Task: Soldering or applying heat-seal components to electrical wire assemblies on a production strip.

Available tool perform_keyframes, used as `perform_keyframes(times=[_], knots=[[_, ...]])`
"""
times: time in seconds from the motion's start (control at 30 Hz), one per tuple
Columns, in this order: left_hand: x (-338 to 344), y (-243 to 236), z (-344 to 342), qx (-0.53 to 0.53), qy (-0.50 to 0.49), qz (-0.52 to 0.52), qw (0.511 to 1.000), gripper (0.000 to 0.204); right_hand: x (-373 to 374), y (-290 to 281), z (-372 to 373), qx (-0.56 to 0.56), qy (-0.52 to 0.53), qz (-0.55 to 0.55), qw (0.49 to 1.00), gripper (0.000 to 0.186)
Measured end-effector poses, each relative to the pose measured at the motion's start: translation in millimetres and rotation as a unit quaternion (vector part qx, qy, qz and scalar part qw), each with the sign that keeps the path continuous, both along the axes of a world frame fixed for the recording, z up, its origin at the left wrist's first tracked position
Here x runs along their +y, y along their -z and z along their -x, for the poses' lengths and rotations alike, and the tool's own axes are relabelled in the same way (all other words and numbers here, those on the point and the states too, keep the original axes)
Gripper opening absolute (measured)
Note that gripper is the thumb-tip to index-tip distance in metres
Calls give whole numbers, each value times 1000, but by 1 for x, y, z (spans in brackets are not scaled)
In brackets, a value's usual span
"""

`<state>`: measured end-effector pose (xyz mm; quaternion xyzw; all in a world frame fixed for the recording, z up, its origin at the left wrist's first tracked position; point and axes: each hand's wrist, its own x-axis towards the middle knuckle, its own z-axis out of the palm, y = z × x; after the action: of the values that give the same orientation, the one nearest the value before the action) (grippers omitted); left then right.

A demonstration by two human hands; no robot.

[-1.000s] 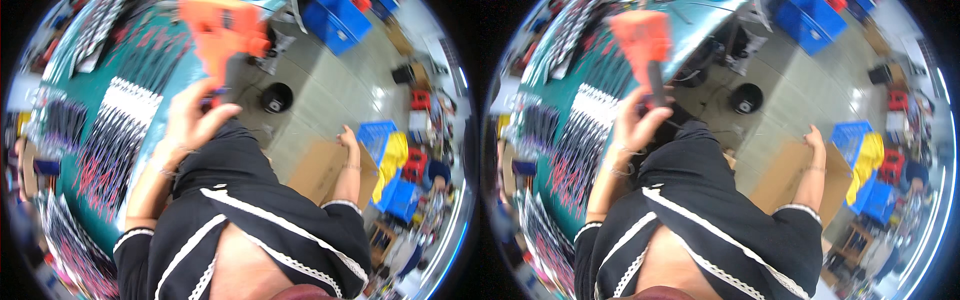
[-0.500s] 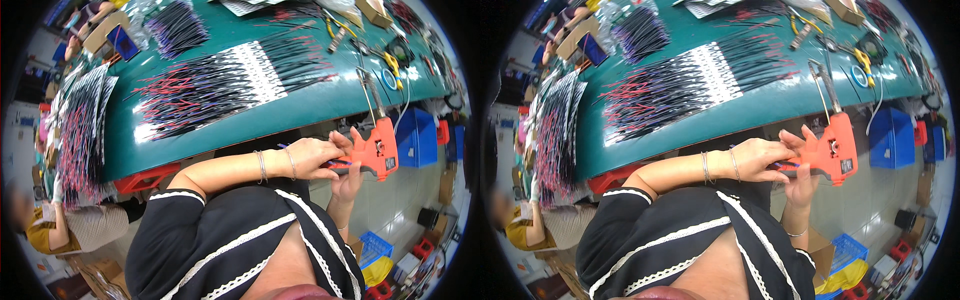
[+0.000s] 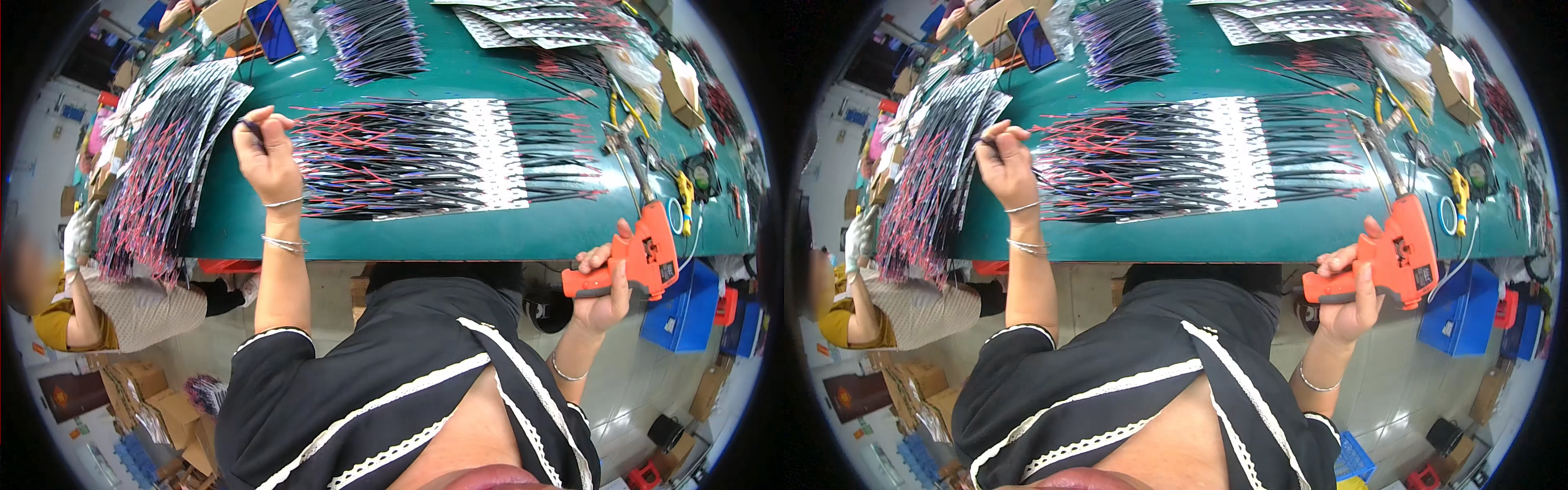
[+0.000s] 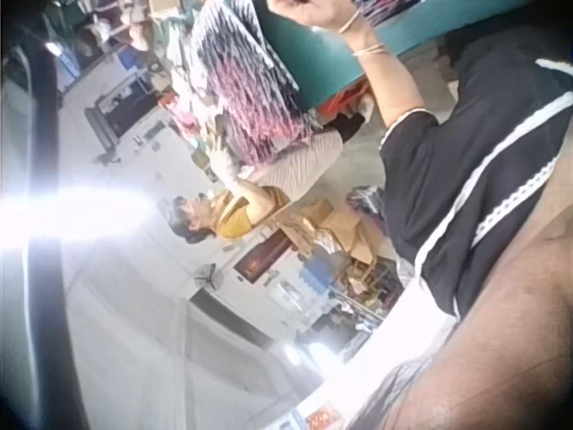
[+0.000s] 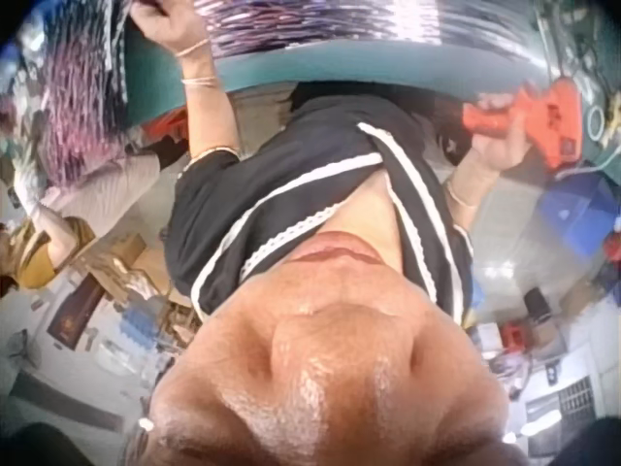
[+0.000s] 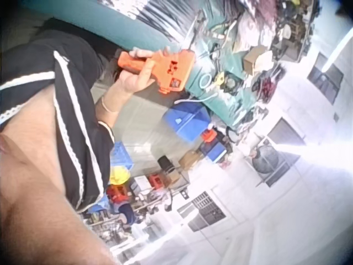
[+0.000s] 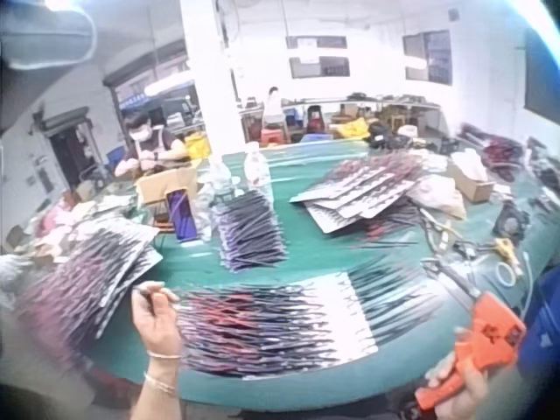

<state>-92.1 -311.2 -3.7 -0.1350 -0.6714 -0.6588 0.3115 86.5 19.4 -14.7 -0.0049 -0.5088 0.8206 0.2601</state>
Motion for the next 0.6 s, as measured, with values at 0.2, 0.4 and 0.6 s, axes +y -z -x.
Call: perform_keyframes(times=[0.2,0.4,0.6], knots=[[-26,55,10,-76,-28,26,996,13,-5,-7,32,-24,-4,-32,999,47],[-30,65,15,-124,-24,-2,992,16,0,-9,49,-3,-7,4,1000,42],[-26,69,9,-127,-63,16,990,17,16,1,58,-20,-42,50,998,38]])
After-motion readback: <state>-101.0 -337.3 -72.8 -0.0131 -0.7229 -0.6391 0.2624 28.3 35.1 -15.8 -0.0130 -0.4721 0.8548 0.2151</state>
